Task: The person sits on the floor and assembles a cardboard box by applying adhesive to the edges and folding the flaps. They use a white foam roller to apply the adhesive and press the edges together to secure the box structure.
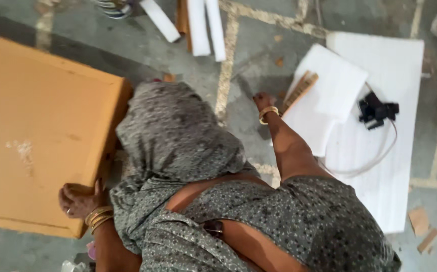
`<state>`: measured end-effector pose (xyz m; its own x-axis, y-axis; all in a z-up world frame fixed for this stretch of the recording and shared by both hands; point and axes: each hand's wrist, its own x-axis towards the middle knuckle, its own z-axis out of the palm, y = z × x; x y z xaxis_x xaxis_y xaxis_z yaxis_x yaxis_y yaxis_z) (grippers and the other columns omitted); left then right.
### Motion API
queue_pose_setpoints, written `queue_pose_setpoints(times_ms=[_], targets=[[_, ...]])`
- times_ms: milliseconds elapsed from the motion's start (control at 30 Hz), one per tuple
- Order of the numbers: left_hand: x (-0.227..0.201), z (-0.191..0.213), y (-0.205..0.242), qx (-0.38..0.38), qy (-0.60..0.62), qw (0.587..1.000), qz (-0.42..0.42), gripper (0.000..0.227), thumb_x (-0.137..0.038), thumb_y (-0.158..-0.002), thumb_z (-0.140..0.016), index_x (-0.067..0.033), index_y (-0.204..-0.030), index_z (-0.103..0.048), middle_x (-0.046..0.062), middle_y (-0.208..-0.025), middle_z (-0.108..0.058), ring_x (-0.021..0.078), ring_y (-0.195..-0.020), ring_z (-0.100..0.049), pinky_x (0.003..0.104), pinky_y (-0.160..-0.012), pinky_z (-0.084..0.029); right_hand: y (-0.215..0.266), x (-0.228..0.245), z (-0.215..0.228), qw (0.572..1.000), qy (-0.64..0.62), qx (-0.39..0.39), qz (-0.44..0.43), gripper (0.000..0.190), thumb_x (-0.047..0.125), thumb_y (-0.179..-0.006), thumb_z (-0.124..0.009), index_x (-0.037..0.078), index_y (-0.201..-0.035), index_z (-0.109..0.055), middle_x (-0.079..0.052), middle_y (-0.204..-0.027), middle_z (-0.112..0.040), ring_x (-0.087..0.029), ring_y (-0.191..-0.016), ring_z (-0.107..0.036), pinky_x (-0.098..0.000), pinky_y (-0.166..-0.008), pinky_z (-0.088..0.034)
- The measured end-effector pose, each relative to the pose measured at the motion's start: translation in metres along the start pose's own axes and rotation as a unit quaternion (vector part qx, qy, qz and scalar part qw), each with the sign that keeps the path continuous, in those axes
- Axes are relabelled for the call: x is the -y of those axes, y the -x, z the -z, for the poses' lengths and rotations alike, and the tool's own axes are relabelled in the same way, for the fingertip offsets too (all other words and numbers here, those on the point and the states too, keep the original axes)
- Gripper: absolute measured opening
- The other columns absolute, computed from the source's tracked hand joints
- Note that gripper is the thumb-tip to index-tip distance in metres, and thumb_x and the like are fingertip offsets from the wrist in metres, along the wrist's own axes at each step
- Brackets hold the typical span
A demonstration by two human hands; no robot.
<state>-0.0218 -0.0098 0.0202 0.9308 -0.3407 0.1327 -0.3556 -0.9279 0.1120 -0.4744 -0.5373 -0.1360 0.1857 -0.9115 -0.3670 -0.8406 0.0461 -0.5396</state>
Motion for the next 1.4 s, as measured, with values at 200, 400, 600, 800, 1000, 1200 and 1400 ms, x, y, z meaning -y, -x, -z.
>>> queue_pose_setpoints(times_ms=[200,400,600,800,1000,1200,1400], targets=[[-0.005,0.001,-0.01,0.0,0.018,1.0,0.016,0.079,-0.054,-0.093,-0.083,-0.0051,-0.147,-0.051,0.022,-0.156,-0.045,0.0457,-0.141,-0.038,0.066,-0.105,-0.034,0.007,-0.029,-0.007,0.995,-0.028,-0.07,0.058,0.028,0.034,-0.087,-0.073,0.008,-0.097,-0.078,-0.017,-0.097,-0.076,-0.035,-0.092,-0.071,-0.046,-0.085,-0.055],[0.026,0.005,-0.011,0.014,0.009,1.0,-0.013,0.063,-0.041,-0.088,-0.087,-0.0057,-0.133,-0.06,0.023,-0.144,-0.049,0.0464,-0.133,-0.045,0.061,-0.106,-0.042,-0.042,0.015,0.035,0.952,0.136,-0.248,0.116,0.036,0.041,-0.089,-0.069,0.008,-0.1,-0.076,-0.019,-0.1,-0.074,-0.039,-0.091,-0.068,-0.0484,-0.083,-0.054],[0.064,0.005,0.013,0.05,0.035,0.993,0.099,0.05,-0.028,-0.087,-0.085,-0.0036,-0.125,-0.063,0.026,-0.143,-0.047,0.047,-0.129,-0.048,0.055,-0.106,-0.043,-0.085,0.062,0.09,0.972,0.216,-0.033,0.092,0.034,0.032,-0.092,-0.078,0.002,-0.102,-0.067,-0.022,-0.1,-0.072,-0.038,-0.094,-0.063,-0.0529,-0.095,-0.048],[0.069,0.005,0.029,0.056,0.006,0.992,0.114,0.042,-0.029,-0.089,-0.087,-0.0089,-0.12,-0.067,0.023,-0.139,-0.051,0.0456,-0.129,-0.05,0.056,-0.107,-0.044,-0.096,0.063,0.071,0.983,0.123,-0.071,0.119,0.045,0.023,-0.075,-0.09,-0.006,-0.1,-0.067,-0.031,-0.105,-0.066,-0.047,-0.093,-0.061,-0.048,-0.081,-0.05],[0.04,0.009,0.005,0.055,0.042,0.985,0.158,0.057,-0.039,-0.091,-0.085,-0.0118,-0.134,-0.061,0.02,-0.147,-0.049,0.0422,-0.133,-0.05,0.055,-0.11,-0.043,-0.088,0.052,-0.011,0.983,-0.072,-0.127,0.113,0.012,0.013,-0.084,-0.07,0.004,-0.089,-0.075,-0.015,-0.088,-0.072,-0.031,-0.083,-0.066,-0.0419,-0.078,-0.056],[-0.004,-0.012,-0.014,0.058,-0.028,0.994,-0.083,0.116,-0.073,-0.065,-0.081,-0.0183,-0.16,-0.044,0.016,-0.163,-0.038,0.0432,-0.148,-0.033,0.081,-0.1,-0.025,-0.058,0.152,-0.159,0.879,-0.177,-0.078,0.436,0.021,0.006,-0.103,-0.053,0.001,-0.115,-0.069,-0.02,-0.119,-0.068,-0.038,-0.109,-0.063,-0.0472,-0.096,-0.051],[-0.026,-0.027,-0.028,0.074,-0.09,0.986,-0.124,0.099,-0.066,-0.076,-0.082,-0.0324,-0.161,-0.045,0.011,-0.172,-0.035,0.0373,-0.159,-0.029,0.082,-0.107,-0.022,-0.066,0.249,-0.217,0.819,0.055,0.114,0.56,0.024,0.017,-0.088,-0.064,0.007,-0.109,-0.072,-0.018,-0.117,-0.061,-0.043,-0.109,-0.06,-0.0532,-0.097,-0.049]])
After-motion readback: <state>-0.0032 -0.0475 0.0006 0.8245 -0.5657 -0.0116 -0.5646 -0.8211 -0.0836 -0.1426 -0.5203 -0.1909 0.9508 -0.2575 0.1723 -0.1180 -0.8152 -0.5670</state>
